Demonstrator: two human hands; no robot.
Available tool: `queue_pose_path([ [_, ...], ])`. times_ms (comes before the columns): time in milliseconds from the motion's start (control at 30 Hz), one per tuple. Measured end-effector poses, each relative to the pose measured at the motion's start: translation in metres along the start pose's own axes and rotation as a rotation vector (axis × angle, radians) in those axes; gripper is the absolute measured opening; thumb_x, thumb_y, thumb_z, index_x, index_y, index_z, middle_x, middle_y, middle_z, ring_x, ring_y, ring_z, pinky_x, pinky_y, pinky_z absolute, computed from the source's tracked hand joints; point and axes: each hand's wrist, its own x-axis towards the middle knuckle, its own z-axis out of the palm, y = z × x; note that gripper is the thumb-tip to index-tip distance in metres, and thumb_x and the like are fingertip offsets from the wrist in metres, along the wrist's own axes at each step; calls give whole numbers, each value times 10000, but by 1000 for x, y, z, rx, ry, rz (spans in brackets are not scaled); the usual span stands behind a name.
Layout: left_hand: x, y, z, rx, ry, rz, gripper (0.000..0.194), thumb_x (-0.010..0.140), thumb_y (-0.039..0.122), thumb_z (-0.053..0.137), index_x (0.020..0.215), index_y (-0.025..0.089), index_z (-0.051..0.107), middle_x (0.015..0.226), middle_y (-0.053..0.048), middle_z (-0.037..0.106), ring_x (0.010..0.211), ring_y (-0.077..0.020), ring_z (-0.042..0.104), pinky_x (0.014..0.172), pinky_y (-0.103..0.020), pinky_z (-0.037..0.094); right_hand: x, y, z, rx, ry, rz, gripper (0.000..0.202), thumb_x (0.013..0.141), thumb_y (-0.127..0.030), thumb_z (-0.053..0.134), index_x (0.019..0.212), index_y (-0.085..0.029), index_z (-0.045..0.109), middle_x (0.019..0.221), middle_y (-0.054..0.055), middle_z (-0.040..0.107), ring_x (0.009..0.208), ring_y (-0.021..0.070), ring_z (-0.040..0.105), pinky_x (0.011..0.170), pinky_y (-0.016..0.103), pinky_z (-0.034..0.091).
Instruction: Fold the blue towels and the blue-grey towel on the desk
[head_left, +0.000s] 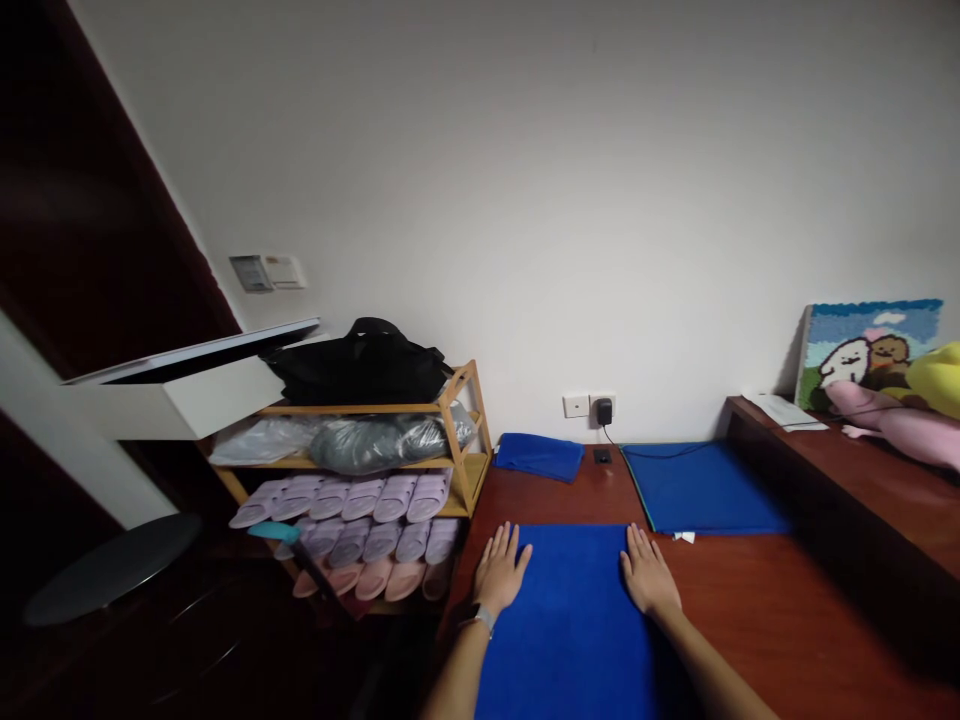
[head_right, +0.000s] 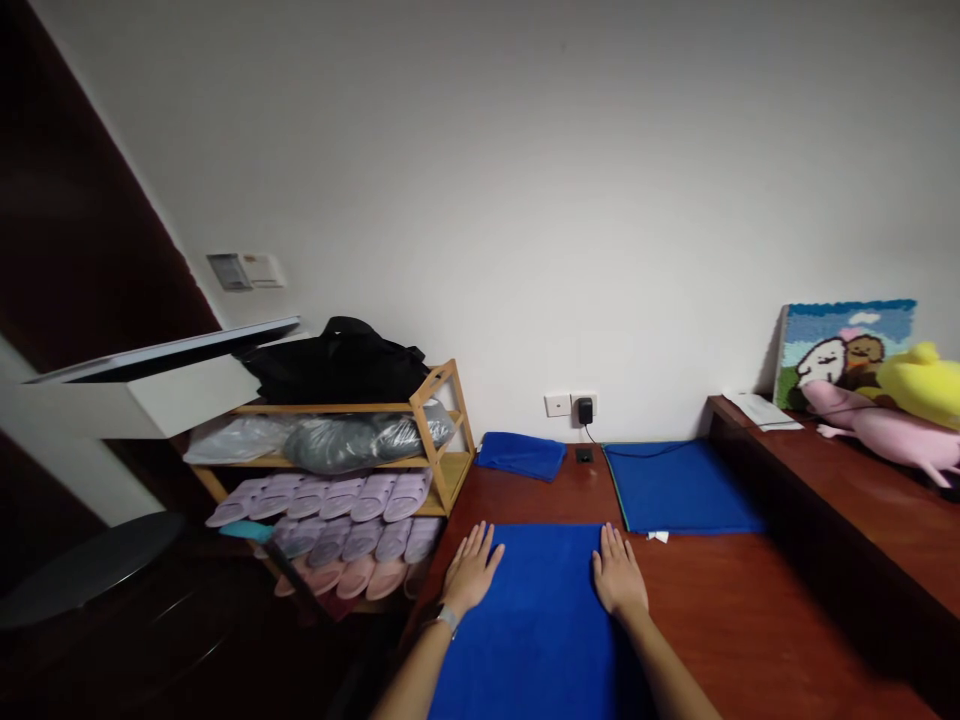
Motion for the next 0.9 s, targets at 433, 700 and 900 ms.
queue_pose_path([
  [433,0,-12,11,23,267,80,654,1079,525,304,1571,134,485,1652,-142,452,1540,-284,408,1264,-483,366,1,-1,0,52,25,11,700,1046,-378,188,1649,-29,248,1734,120,230,1615,223,187,1320,397,154],
  [700,-3,23,-4,24,317,162,552,1080,403,316,1469,148,614,1565,-135,575,1471,-283,515,1224,-487,437,1,-3,-2,57,23,5,707,1041,-369,194,1645,-5,243,1732,140,227,1615,238,191,1321,410,160],
  [900,-8,146,2,-152,114,372,599,1101,479,221,1597,237,453,1674,-81,428,1566,-241,363,1296,-489,316,0,-1,0,26,16,-10,705,1038,-354,187,1640,7,246,1730,150,218,1616,245,186,1319,421,156],
])
